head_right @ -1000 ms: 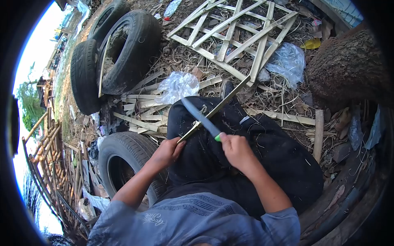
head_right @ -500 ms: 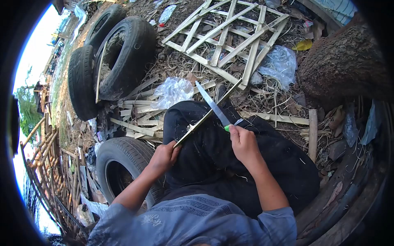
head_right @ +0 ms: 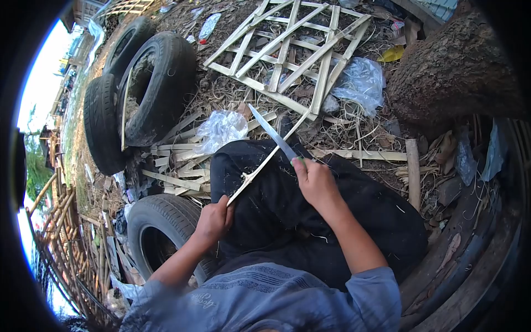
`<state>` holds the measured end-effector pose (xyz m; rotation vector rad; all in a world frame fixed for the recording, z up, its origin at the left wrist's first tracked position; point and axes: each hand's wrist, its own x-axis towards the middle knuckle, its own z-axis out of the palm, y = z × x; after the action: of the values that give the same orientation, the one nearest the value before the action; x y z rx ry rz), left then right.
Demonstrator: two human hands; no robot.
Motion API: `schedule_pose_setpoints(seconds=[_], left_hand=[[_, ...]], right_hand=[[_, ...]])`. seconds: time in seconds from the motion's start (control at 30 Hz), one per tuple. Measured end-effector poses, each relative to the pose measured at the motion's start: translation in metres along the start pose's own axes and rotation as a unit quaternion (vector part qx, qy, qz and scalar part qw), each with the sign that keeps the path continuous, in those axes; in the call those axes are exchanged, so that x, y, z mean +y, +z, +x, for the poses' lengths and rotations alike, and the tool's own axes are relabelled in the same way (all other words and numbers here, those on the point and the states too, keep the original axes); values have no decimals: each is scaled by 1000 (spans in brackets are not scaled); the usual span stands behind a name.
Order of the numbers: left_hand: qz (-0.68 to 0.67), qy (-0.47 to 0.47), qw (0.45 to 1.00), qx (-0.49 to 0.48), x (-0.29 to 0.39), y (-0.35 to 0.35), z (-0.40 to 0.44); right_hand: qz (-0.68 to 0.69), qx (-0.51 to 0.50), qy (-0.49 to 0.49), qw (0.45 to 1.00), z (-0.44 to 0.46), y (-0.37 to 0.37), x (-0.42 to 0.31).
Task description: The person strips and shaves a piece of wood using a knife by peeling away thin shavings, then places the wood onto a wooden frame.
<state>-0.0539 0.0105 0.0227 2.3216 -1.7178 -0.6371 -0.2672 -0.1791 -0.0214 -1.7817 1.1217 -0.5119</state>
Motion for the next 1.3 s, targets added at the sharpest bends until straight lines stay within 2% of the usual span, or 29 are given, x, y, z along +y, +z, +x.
schedule_pose_setpoints(seconds=[0.17, 0.2, 0.27, 0.33, 0.37, 0.4, 0.47, 0.5, 0.53, 0.6, 0.63, 0.67, 0.73, 0.8, 0.93, 1.03, 1.07, 1.13, 1.2, 1.27, 1.3], left_hand=[[-11, -1, 1000, -16, -4, -2, 1], [-14, 1, 1000, -15, -4, 0, 4], [-24, 4, 1000, -18, -2, 5, 2], [-21, -11, 1000, -13, -5, 2, 2], [-23, -12, 999, -20, -4, -1, 2], [-21, -14, 1000, -18, -2, -2, 5], [-9, -17, 1000, -14, 2, 1, 7], [-4, -14, 1000, -12, 2, 3, 6], [-2, -17, 1000, -14, 1, 2, 4], [8, -19, 1000, -4, 5, 2, 3], [5, -20, 1000, -1, 5, 3, 2], [9, -13, 1000, 0, 4, 3, 1], [15, -8, 1000, -1, 3, 1, 1], [11, 1, 1000, 1, 7, 1, 3], [17, 1, 1000, -5, 8, 4, 0], [25, -15, 1000, 2, 6, 4, 0], [16, -15, 1000, 3, 4, 5, -2], [10, -19, 1000, 6, 2, 4, -1], [4, -14, 1000, 7, 4, 5, -1], [-5, -16, 1000, 3, 5, 4, 0], [-15, -14, 1000, 6, 6, 5, 2]], right_hand=[[19, -22, 17, 999, 3, -10, -3], [91, -7, 51, 995, 10, -17, -6], [64, 26, 36, 997, 12, -6, -1], [66, -63, -6, 996, -15, 23, -5], [13, -90, -20, 996, -22, 29, -8], [15, -92, -23, 995, -16, 25, -9], [93, -107, 50, 989, -4, 12, -9], [98, -62, 37, 993, 3, 7, -8], [54, -67, 75, 993, 8, -5, -11], [68, -6, 23, 997, -4, 11, -9], [19, -103, 50, 993, -15, 15, -16], [15, -98, 19, 995, -29, 28, -16], [33, -142, 64, 987, -24, 17, -28], [95, -85, 38, 991, -17, 16, -14], [47, 34, 70, 996, 14, -22, 0], [19, 7, 30, 999, -7, 2, 4], [3, -38, 25, 999, -21, 16, 6], [22, -64, 50, 996, -31, 20, -8], [46, -62, 50, 996, -23, 16, -7], [22, -26, 41, 999, -10, 7, -2], [68, 19, 43, 997, -2, -1, -1]])
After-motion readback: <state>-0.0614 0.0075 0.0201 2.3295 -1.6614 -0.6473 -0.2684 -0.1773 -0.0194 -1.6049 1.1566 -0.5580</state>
